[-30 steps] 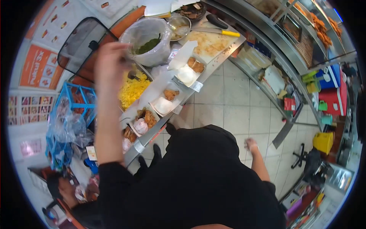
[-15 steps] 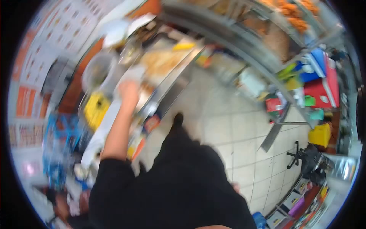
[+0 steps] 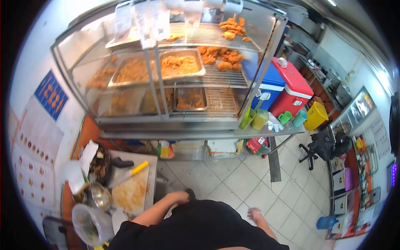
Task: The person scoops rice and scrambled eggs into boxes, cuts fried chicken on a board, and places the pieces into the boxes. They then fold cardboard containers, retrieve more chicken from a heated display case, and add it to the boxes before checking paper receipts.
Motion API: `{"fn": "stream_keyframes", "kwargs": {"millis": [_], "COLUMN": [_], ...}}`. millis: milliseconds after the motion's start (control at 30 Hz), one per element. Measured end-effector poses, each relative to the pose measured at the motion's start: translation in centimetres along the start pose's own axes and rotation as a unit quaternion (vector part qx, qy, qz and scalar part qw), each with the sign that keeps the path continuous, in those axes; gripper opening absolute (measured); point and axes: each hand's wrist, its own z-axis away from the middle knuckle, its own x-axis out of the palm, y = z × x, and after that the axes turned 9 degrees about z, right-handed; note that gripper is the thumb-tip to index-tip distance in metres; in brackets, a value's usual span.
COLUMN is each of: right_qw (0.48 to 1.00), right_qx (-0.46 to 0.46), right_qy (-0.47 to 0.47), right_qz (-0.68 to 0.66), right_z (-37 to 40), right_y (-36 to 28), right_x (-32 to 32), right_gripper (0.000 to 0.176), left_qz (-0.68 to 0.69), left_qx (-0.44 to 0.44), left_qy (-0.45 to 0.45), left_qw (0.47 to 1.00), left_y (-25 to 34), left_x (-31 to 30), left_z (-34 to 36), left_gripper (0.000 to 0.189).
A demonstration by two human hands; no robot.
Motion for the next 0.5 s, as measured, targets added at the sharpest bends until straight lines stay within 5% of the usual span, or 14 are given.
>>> {"fn": "stream_keyframes", "kwargs": {"millis": [67, 133, 200, 300, 367, 500], "right_qw": [0.994, 0.978, 0.949, 0.857, 0.829, 0.745], "right_qx": [-0.105, -0.197, -0.298, -0.478, -0.536, -0.659], "right_qy": [0.029, 0.038, 0.036, 0.017, 0.023, 0.012], "right_qz": [-0.024, -0.061, -0.099, -0.19, -0.156, -0.105], "right_z": [1.1, 3.6, 5.9, 14.6, 20.1, 27.1], "right_y": [-7.9, -16.8, -25.7, -38.7, -45.1, -53.9], "right_x": [1.4, 2.5, 2.5, 2.5, 1.7, -0.6], "right_gripper": [0.024, 0.027, 0.031, 0.027, 0.026, 0.022], "left_qz": [0.108, 0.116, -0.074, -0.145, 0.102, 0.172], "left_qx": [0.12, 0.132, 0.175, 0.147, 0.245, 0.302], "left_qy": [0.075, 0.198, 0.364, 0.351, 0.191, 0.156], "left_qw": [0.984, 0.964, 0.912, 0.913, 0.945, 0.924], "left_y": [1.8, 5.6, 4.3, 9.5, 11.9, 11.0], "left_x": [-8.3, -15.5, -19.0, -24.8, -26.9, -25.4], "left_z": [2.2, 5.8, 3.4, 8.1, 10.8, 13.5], "left_gripper": [0.041, 0.049, 0.055, 0.056, 0.058, 0.055]}}
